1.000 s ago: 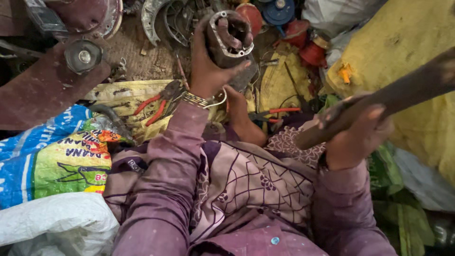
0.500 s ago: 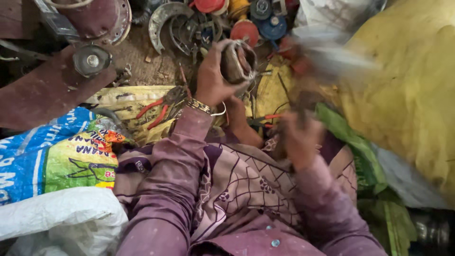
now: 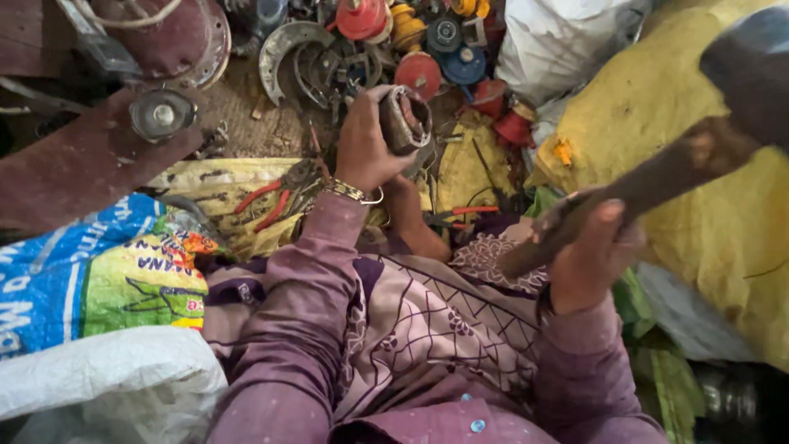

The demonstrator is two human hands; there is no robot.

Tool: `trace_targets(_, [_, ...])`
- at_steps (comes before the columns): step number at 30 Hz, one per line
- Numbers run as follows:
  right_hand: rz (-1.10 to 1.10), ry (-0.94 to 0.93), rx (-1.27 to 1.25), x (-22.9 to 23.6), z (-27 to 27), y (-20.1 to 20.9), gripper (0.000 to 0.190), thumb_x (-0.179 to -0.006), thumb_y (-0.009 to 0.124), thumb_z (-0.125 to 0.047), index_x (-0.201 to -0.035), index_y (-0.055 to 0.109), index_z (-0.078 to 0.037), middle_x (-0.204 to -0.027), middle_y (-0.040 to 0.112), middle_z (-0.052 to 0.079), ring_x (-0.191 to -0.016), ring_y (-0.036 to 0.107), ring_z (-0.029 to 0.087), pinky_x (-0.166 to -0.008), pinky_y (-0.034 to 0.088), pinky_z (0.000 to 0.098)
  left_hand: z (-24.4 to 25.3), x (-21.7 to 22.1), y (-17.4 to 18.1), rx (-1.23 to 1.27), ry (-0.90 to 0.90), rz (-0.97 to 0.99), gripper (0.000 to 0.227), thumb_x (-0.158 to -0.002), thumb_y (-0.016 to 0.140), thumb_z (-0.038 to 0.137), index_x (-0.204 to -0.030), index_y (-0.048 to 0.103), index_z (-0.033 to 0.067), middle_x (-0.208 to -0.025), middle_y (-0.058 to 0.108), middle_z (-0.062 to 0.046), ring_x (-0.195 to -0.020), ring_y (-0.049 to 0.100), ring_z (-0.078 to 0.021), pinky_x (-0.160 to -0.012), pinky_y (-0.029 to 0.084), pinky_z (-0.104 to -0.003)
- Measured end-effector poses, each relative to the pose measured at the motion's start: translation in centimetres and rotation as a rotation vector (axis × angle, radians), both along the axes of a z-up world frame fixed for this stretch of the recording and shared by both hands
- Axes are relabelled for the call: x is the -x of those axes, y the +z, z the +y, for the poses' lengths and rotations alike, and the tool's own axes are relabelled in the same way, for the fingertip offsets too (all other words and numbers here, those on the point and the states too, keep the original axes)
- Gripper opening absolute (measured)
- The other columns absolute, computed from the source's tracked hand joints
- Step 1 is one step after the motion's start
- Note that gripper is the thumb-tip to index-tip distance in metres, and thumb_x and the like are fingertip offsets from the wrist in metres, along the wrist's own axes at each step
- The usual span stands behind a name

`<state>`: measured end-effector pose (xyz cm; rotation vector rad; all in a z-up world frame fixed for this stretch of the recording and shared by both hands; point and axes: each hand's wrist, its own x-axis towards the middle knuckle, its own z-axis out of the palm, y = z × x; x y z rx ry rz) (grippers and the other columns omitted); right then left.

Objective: The person sits on the floor and uses a hammer and a screwdriver to dismantle a cylindrical metal electrical component, likely a motor stator. They repeatedly strike the object to separate parts and pull out copper windings.

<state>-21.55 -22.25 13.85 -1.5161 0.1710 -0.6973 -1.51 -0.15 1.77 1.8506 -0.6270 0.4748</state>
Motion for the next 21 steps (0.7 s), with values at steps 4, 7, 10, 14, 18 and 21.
trace_targets(4, [0.436, 0.048, 0.791, -2.4, 2.1, -3.7, 0.034, -0.103, 0.064, -0.036, -0.108, 0.072, -0.003, -0.074, 0.065, 0.004, -0.060, 0.062, 0.020, -0.056, 0.050, 0.0330, -0.5, 1.1, 0.2, 0.108, -0.056, 0.093, 0.087, -0.066, 0.096, 0.024, -0.137, 0.048, 0.0076, -0.127, 0.060, -0.016, -0.119, 0.061, -0.0365, -0.103, 0.051, -0.045])
trace_targets(7, [0.736, 0.082, 0.670, -3.1, 3.3, -5.6, 0.039, -0.098, 0.071, -0.038, -0.099, 0.071, 0.001, -0.067, 0.064, 0.007, -0.055, 0.061, 0.016, -0.050, 0.046, 0.0301, -0.8, 1.6, 0.4, 0.025, -0.022, 0.051, 0.085, -0.067, 0.097, 0.023, -0.137, 0.051, 0.0093, -0.127, 0.061, -0.015, -0.119, 0.061, -0.0371, -0.104, 0.051, -0.044])
trace_targets(10, [0.741, 0.170, 0.170, -2.4, 2.7, -4.5, 0.033, -0.102, 0.063, -0.035, -0.093, 0.070, -0.004, -0.070, 0.066, 0.003, -0.055, 0.058, 0.012, -0.046, 0.045, 0.0286, -0.3, 1.5, 0.5, 0.079, -0.052, -0.048, 0.090, -0.065, 0.096, 0.020, -0.141, 0.048, 0.0077, -0.133, 0.059, -0.017, -0.123, 0.060, -0.0390, -0.107, 0.050, -0.046])
trace_targets(14, [0.385, 0.045, -0.027, 0.1, -0.5, -0.7, 0.033, -0.106, 0.059, -0.041, -0.097, 0.058, -0.009, -0.077, 0.062, 0.007, -0.058, 0.061, 0.018, -0.047, 0.050, 0.0327, 0.0, 0.6, 0.2, 0.055, 0.001, 0.043, 0.094, -0.066, 0.098, 0.024, -0.144, 0.047, 0.0072, -0.133, 0.060, -0.017, -0.123, 0.060, -0.0384, -0.107, 0.050, -0.046])
trace_targets(18, [0.021, 0.145, -0.184, 0.6, -0.8, 0.3, 0.048, -0.111, 0.058, -0.050, -0.108, 0.060, -0.002, -0.077, 0.058, 0.012, -0.064, 0.062, 0.024, -0.057, 0.052, 0.0352, 0.3, 0.2, 0.3, 0.027, 0.028, 0.027, 0.101, -0.064, 0.099, 0.025, -0.149, 0.046, 0.0068, -0.138, 0.059, -0.018, -0.127, 0.059, -0.0379, -0.111, 0.049, -0.046])
trace_targets(21, [0.395, 0.198, 0.260, -2.1, 1.4, -2.5, 0.041, -0.103, 0.061, -0.043, -0.095, 0.064, -0.003, -0.072, 0.063, 0.007, -0.057, 0.060, 0.018, -0.049, 0.050, 0.0326, 0.0, 0.9, 0.7, 0.055, 0.003, 0.020, 0.099, -0.065, 0.100, 0.026, -0.147, 0.047, 0.0070, -0.139, 0.060, -0.017, -0.128, 0.059, -0.0371, -0.113, 0.048, -0.045])
